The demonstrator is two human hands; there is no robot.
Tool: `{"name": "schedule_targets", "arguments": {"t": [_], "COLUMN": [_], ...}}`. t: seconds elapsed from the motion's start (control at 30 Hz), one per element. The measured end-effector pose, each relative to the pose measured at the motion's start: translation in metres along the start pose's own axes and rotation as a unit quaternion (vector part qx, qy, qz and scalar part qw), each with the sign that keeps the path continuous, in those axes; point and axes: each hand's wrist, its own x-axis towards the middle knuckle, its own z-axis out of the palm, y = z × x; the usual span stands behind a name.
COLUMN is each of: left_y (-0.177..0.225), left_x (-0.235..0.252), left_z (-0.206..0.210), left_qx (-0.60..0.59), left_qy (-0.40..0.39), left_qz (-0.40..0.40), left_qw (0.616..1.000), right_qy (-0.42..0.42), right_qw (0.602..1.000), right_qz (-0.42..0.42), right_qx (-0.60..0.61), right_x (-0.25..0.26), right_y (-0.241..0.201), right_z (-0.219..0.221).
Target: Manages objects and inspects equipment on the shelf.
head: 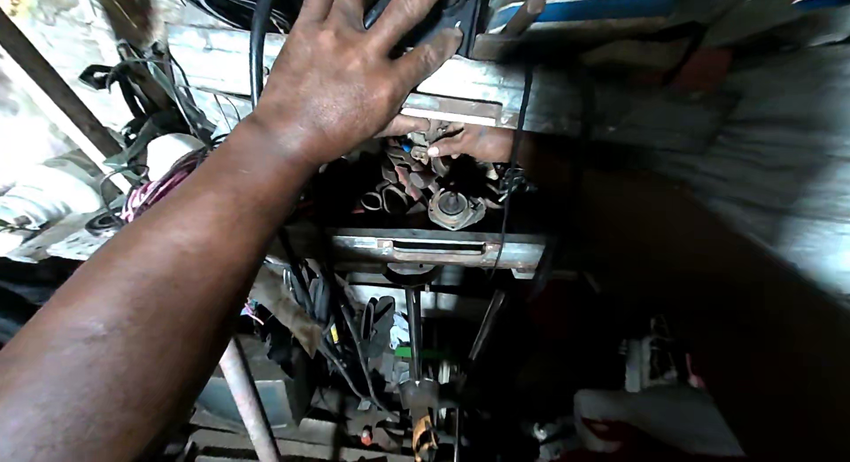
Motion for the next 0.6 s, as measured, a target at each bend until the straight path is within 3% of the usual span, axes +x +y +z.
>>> {"name": "schedule_targets", "arguments": {"t": [0.2,0.3,0.43,0.6], "left_y": [-0.001,0.000,0.001,0.001], "left_x": [-0.001,-0.002,-0.002,-0.004], "left_z": [0.003,0.002,0.002,0.003], "left_qx": [-0.001,-0.002,-0.002,0.005], "left_qy": [0.022,0.030,0.029,0.026], "left_qz": [0.007,0.009,0.014,0.014], "left_qw": [1.000,1.000,0.999,1.000], "right_qy": [0.110,0.145,0.139,0.077], "right_qw": [0.989,0.986,0.985,0.985], "right_qz": [-0.097,-0.085,-0.098,-0.108], "right_qx": [-0.018,0.000,-0.006,-0.108], "right_x": [0.002,0.006,0.012,0.013], "right_y": [0.003,0.009,0.016,0.025], "right_z": [0.010,0.017,0.015,0.004]}}
